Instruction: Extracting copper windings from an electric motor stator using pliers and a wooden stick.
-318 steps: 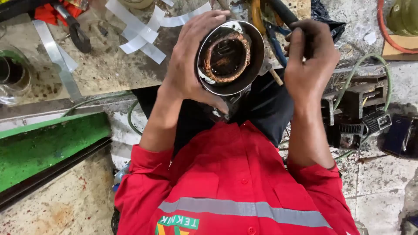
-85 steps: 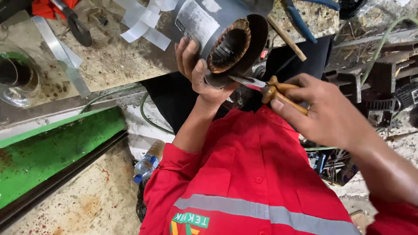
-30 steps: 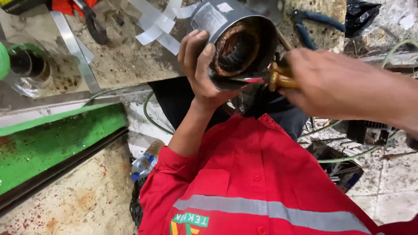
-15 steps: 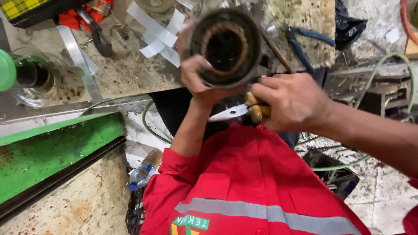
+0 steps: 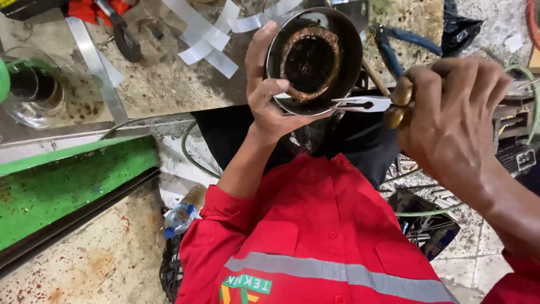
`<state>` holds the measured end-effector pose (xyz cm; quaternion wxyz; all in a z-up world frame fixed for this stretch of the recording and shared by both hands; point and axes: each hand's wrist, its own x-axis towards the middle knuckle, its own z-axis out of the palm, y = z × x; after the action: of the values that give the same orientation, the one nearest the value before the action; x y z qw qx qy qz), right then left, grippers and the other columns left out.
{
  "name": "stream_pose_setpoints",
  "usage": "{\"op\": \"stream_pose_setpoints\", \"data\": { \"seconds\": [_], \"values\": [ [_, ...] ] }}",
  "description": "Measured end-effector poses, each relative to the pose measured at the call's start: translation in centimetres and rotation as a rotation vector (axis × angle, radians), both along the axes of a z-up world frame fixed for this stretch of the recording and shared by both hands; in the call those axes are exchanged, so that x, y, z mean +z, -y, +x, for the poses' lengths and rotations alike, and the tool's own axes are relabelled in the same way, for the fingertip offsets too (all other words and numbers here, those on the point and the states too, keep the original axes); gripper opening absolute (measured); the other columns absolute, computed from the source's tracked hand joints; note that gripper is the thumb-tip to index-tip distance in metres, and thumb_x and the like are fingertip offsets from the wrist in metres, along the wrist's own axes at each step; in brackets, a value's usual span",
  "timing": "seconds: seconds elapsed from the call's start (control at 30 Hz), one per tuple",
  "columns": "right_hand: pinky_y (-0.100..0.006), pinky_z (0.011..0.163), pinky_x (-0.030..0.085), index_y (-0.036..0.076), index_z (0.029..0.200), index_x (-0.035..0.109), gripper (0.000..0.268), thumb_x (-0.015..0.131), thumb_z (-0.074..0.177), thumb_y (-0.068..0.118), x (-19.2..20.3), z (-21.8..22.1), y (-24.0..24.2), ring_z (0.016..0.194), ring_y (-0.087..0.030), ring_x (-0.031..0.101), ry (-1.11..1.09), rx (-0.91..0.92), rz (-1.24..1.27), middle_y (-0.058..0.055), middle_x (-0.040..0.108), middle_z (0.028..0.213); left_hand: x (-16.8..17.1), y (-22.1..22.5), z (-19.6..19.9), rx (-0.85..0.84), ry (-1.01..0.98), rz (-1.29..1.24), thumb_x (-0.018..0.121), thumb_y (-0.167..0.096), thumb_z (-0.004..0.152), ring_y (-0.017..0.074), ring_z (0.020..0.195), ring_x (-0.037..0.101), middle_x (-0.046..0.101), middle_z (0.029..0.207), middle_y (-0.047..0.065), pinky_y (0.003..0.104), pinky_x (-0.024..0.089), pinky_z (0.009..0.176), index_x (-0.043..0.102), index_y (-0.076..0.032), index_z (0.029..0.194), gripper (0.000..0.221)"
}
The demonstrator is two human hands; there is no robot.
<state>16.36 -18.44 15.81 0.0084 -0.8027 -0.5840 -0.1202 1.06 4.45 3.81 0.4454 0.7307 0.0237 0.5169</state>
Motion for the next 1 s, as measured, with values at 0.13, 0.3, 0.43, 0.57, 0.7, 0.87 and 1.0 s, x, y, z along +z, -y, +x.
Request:
{"op": "stream_pose_setpoints", "data": {
  "seconds": [0.13,0.3,0.43,0.57,0.7,0.87,1.0],
  "values": [
    [-0.045,0.100,0.036,0.010,0.134,0.067,0.024,0.072,0.121,0.029,-0.4,0.6,-0.3,0.122,-0.033,0.045,0.113,-0.017,-0.051,-0.020,0.049,0.128,0.6,0.5,-0.4,0.047,-0.073,0.048,0.115,-0.039,0.071,0.0319,0.161,0.034,0.031,0.168,0.004,0.066,0.038,0.139,0.052,-0.030,0.130,0.086],
    [-0.042,0.092,0.043,0.003,0.132,0.063,0.010,0.066,0.135,0.012,2.5,0.9,-2.0,0.108,-0.030,0.053,0.269,-0.062,0.065,-0.019,0.049,0.118,0.8,0.8,-0.1,0.156,-0.056,0.126,0.111,-0.041,0.074,0.0353,0.153,0.042,0.036,0.162,0.009,0.062,0.046,0.130,0.051,-0.028,0.126,0.080],
    [-0.055,0.094,0.040,-0.009,0.136,0.056,0.046,0.073,0.093,-0.007,1.4,1.4,-2.0,0.115,-0.041,0.043,-0.098,-0.055,0.083,-0.026,0.039,0.120,0.3,1.0,-0.1,0.181,-0.058,0.166,0.112,-0.044,0.074,0.0324,0.155,0.040,0.034,0.164,0.007,0.060,0.042,0.134,0.051,-0.030,0.129,0.083],
    [-0.048,0.096,0.040,0.001,0.132,0.063,0.018,0.069,0.115,0.004,0.4,0.8,-1.6,0.118,-0.034,0.047,0.063,-0.072,0.053,-0.021,0.044,0.121,0.6,1.3,-0.3,0.208,-0.082,0.205,0.110,-0.047,0.077,0.0340,0.154,0.041,0.033,0.163,0.008,0.057,0.043,0.132,0.048,-0.031,0.131,0.083],
    [-0.040,0.103,0.042,0.018,0.133,0.069,0.025,0.075,0.139,0.041,1.4,-0.3,-0.6,0.127,-0.028,0.049,0.355,-0.024,-0.156,-0.014,0.050,0.130,0.7,1.2,-0.5,0.167,-0.098,0.165,0.106,-0.049,0.079,0.0340,0.156,0.040,0.033,0.165,0.006,0.059,0.041,0.135,0.052,-0.034,0.131,0.077],
    [-0.038,0.103,0.042,0.025,0.138,0.061,0.022,0.072,0.126,0.041,4.3,-2.9,-2.5,0.117,-0.020,0.052,0.647,0.077,-0.198,-0.004,0.054,0.124,1.4,1.5,-0.4,0.158,-0.066,0.108,0.095,-0.059,0.079,0.0341,0.156,0.041,0.034,0.164,0.005,0.059,0.042,0.134,0.054,-0.030,0.124,0.067],
    [-0.042,0.103,0.035,0.026,0.145,0.058,0.035,0.070,0.112,0.026,5.3,-4.0,-3.4,0.118,-0.021,0.049,0.805,0.156,-0.291,-0.004,0.049,0.124,1.3,1.6,-0.4,0.151,-0.074,0.092,0.091,-0.058,0.084,0.0338,0.158,0.039,0.034,0.165,0.005,0.059,0.039,0.136,0.054,-0.032,0.124,0.061]
  ]
}}
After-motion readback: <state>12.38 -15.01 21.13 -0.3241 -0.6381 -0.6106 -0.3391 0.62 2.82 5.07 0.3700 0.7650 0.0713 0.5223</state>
